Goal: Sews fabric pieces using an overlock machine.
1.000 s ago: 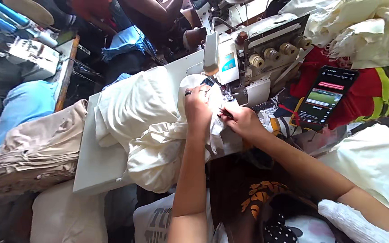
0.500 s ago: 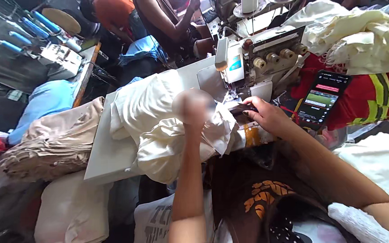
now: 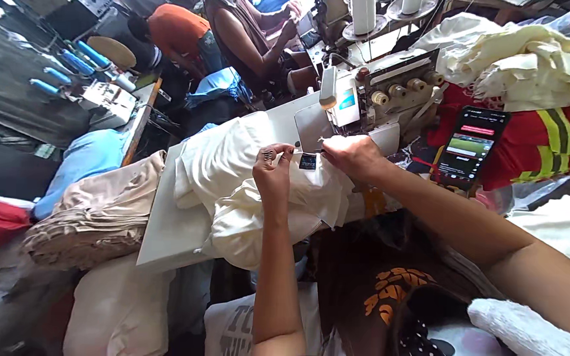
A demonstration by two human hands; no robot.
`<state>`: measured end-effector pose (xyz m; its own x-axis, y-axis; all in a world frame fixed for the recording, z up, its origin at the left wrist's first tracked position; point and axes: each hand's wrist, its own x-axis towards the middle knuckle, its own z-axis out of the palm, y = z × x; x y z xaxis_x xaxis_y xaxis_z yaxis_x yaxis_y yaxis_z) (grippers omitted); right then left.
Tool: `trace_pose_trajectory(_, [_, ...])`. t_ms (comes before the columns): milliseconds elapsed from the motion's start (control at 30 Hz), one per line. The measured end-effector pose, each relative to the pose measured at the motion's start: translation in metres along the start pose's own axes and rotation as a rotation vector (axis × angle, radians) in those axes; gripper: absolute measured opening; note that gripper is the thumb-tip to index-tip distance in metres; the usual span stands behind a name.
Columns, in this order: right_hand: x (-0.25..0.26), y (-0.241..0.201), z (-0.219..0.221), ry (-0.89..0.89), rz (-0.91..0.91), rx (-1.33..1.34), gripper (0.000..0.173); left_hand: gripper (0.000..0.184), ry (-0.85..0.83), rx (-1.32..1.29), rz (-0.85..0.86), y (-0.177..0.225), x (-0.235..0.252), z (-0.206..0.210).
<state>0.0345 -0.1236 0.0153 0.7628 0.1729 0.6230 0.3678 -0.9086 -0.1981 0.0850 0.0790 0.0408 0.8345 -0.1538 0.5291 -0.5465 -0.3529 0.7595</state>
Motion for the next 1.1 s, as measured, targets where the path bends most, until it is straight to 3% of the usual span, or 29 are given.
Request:
trace_pose_trajectory(133, [0.012,-0.014,-0.025,-0.071,0.214,0.394,0.020,0.010,0.032,-0.010,0.052,0.012,0.001,-0.015])
trace_pose_trajectory(200, [0.016,-0.021,-0.031,-0.103,0.238,0.493,0.023,0.010,0.022,-0.017,0.051,0.016,-0.002,-0.018])
trace_pose_trajectory(433, [0.025,-0.037,-0.026,-0.107,0.247,0.575,0.024,0.008,0.026,-0.013,0.093,0.027,-0.009,-0.012])
trace_pose_trajectory(600, [0.020,-0.036,-0.030,-0.064,0.249,0.588,0.018,0.005,0.002,-0.088,0.279,0.035,-0.016,-0.012])
trace_pose_trajectory(667, [0.006,-0.028,-0.035,0.032,0.305,0.646,0.019,0.017,-0.096,-0.247,0.319,0.037,-0.015,-0.022])
trace_pose_trajectory(733, [-0.020,-0.018,-0.041,0.076,0.400,0.702,0.024,0.043,-0.185,-0.391,0.314,0.029,-0.004,-0.033])
trace_pose_trajectory(800, [-0.056,-0.014,-0.045,-0.028,0.469,0.685,0.030,0.054,-0.242,-0.377,0.258,0.010,0.011,-0.041])
trace_pose_trajectory(900, [-0.098,-0.035,-0.027,-0.311,0.386,0.592,0.054,0.061,-0.445,-0.130,0.138,-0.026,0.032,-0.030])
trace_pose_trajectory(933, [-0.103,-0.045,-0.018,-0.412,0.356,0.541,0.062,0.060,-0.542,-0.060,0.133,-0.038,0.037,-0.022])
trace_pose_trajectory(1000, [-0.102,-0.053,0.002,-0.551,0.368,0.455,0.071,0.034,-0.649,-0.043,0.175,-0.057,0.041,-0.001])
trace_pose_trajectory(1033, [-0.101,-0.052,0.011,-0.584,0.393,0.418,0.069,0.023,-0.665,-0.069,0.209,-0.061,0.042,0.006])
trace_pose_trajectory(1100, [-0.103,-0.045,0.025,-0.545,0.421,0.380,0.050,0.019,-0.656,-0.154,0.218,-0.054,0.042,0.006])
